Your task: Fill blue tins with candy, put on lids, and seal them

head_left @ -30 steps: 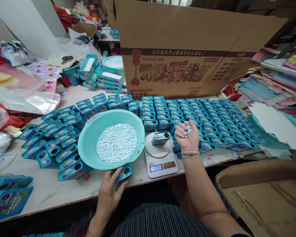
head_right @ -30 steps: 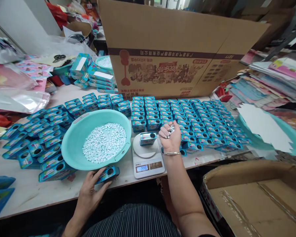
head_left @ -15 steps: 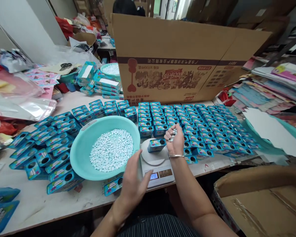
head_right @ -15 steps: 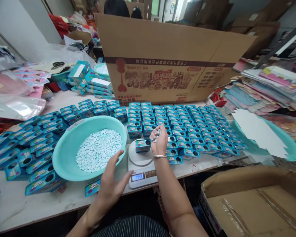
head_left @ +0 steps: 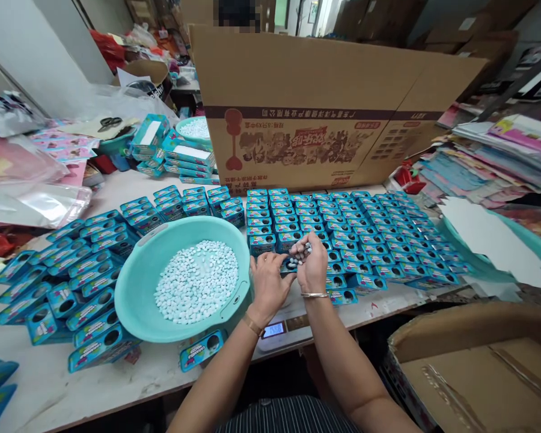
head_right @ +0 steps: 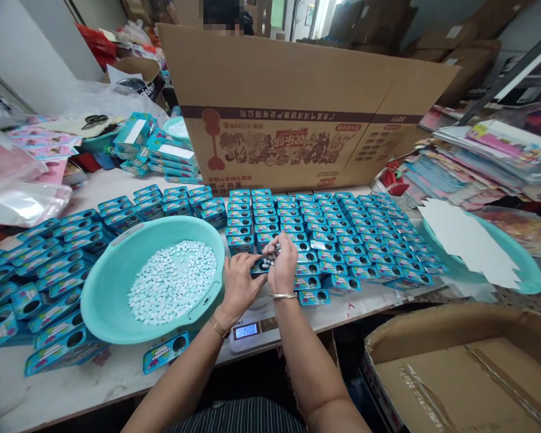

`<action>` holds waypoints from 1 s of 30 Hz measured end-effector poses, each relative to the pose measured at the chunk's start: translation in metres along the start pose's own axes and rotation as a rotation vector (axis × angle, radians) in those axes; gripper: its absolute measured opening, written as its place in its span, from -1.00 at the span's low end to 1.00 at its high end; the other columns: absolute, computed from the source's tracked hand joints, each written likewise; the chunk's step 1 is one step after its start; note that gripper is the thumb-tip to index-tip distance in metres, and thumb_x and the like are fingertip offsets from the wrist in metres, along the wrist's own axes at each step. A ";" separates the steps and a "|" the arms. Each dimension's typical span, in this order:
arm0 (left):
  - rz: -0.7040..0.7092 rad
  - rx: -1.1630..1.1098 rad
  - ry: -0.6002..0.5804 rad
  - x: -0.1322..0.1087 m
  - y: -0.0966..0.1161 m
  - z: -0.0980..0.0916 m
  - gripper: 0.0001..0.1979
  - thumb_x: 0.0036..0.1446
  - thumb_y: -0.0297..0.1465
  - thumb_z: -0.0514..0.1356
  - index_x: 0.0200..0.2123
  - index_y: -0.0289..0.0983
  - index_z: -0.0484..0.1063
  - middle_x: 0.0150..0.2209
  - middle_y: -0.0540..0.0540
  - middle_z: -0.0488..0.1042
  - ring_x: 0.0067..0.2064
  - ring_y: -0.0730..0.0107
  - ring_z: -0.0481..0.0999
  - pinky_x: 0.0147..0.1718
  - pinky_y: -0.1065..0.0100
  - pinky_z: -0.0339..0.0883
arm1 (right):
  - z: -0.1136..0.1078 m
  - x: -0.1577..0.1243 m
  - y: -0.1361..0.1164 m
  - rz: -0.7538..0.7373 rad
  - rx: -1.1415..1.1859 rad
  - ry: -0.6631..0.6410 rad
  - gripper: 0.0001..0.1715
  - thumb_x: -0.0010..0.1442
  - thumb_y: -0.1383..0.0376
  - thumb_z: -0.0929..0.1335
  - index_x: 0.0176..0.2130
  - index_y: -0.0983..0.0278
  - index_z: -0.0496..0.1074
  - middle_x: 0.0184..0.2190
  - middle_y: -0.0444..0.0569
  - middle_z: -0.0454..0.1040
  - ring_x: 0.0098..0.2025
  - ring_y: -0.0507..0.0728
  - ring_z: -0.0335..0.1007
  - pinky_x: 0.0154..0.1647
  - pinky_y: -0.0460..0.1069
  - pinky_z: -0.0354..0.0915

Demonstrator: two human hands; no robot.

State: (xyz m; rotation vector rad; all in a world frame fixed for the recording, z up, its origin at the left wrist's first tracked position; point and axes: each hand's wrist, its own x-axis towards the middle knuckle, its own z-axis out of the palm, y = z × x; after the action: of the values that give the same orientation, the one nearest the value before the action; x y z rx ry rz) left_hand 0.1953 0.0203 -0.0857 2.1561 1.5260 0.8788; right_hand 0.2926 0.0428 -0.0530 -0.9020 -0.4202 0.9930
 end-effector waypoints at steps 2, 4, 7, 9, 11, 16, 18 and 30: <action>0.003 -0.008 0.003 0.001 -0.001 0.002 -0.67 0.05 -0.40 0.33 -0.07 -0.18 0.50 -0.12 -0.14 0.53 0.00 0.03 0.40 0.14 -0.17 0.12 | 0.000 0.002 0.001 0.022 0.026 0.001 -0.60 0.13 0.10 0.40 -0.55 0.23 0.22 -0.70 -0.27 0.18 -0.67 -0.08 0.12 -0.67 -0.17 0.13; 0.010 -0.024 -0.002 0.002 -0.001 0.004 -0.65 0.05 -0.39 0.33 -0.04 -0.22 0.50 -0.10 -0.16 0.52 0.00 0.04 0.40 0.11 -0.10 0.20 | -0.001 0.006 -0.001 0.085 0.091 0.020 -0.59 0.13 0.11 0.40 -0.54 0.23 0.20 -0.71 -0.31 0.13 -0.72 -0.12 0.01 -0.74 -0.20 0.00; 0.025 -0.087 0.018 -0.001 -0.001 -0.004 -0.45 0.01 -0.36 0.37 0.08 -0.31 0.40 0.02 -0.25 0.47 0.10 0.02 0.36 0.12 -0.02 0.25 | -0.009 0.014 -0.010 0.239 0.251 0.012 -0.59 0.18 0.14 0.37 -0.54 0.23 0.15 -0.74 -0.35 0.05 -0.76 -0.13 -0.12 -0.79 -0.21 -0.11; 0.050 -0.146 0.081 -0.007 -0.003 -0.020 -0.35 0.01 -0.33 0.37 0.17 -0.32 0.30 0.10 -0.29 0.41 0.17 0.02 0.32 0.16 -0.01 0.23 | -0.018 0.019 -0.020 0.339 0.372 -0.015 -0.60 0.24 0.19 0.30 -0.54 0.22 0.11 -0.75 -0.35 0.01 -0.78 -0.12 -0.14 -0.80 -0.20 -0.12; 0.073 -0.192 0.174 -0.016 -0.007 -0.042 -0.35 0.07 -0.30 0.34 0.21 -0.27 0.25 0.14 -0.27 0.38 0.19 0.06 0.31 0.19 -0.03 0.21 | -0.028 0.022 -0.031 0.390 0.476 -0.034 -0.62 0.28 0.24 0.24 -0.54 0.21 0.08 -0.75 -0.34 0.01 -0.78 -0.11 -0.12 -0.80 -0.19 -0.10; 0.006 -0.248 0.297 -0.040 -0.018 -0.093 -0.47 0.16 -0.27 0.27 0.18 -0.21 0.29 0.13 -0.22 0.41 0.18 0.13 0.37 0.19 -0.02 0.23 | -0.050 0.015 -0.055 0.360 0.598 -0.084 -0.66 0.28 0.32 0.20 -0.52 0.19 0.05 -0.74 -0.31 0.04 -0.77 -0.07 -0.07 -0.79 -0.15 -0.06; -0.023 -0.272 0.293 -0.047 -0.021 -0.100 -0.51 0.17 -0.28 0.26 0.16 -0.21 0.31 0.12 -0.21 0.43 0.18 0.15 0.38 0.19 0.00 0.24 | -0.055 0.010 -0.060 0.338 0.615 -0.101 -0.67 0.26 0.33 0.22 -0.52 0.19 0.05 -0.73 -0.31 0.04 -0.76 -0.07 -0.06 -0.79 -0.14 -0.05; 0.058 -0.187 0.239 -0.047 -0.025 -0.088 -0.51 0.18 -0.26 0.24 0.16 -0.21 0.30 0.10 -0.21 0.44 0.16 0.11 0.38 0.15 -0.01 0.27 | -0.066 -0.004 -0.065 0.320 0.643 -0.158 -0.69 0.23 0.35 0.25 -0.51 0.19 0.07 -0.71 -0.31 0.05 -0.73 -0.06 0.00 -0.76 -0.15 0.02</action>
State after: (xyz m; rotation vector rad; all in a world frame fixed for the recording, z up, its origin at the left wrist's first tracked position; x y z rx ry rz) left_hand 0.1082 -0.0208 -0.0488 2.0280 1.4276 1.2842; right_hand 0.3696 -0.0067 -0.0387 -0.3098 -0.0673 1.3921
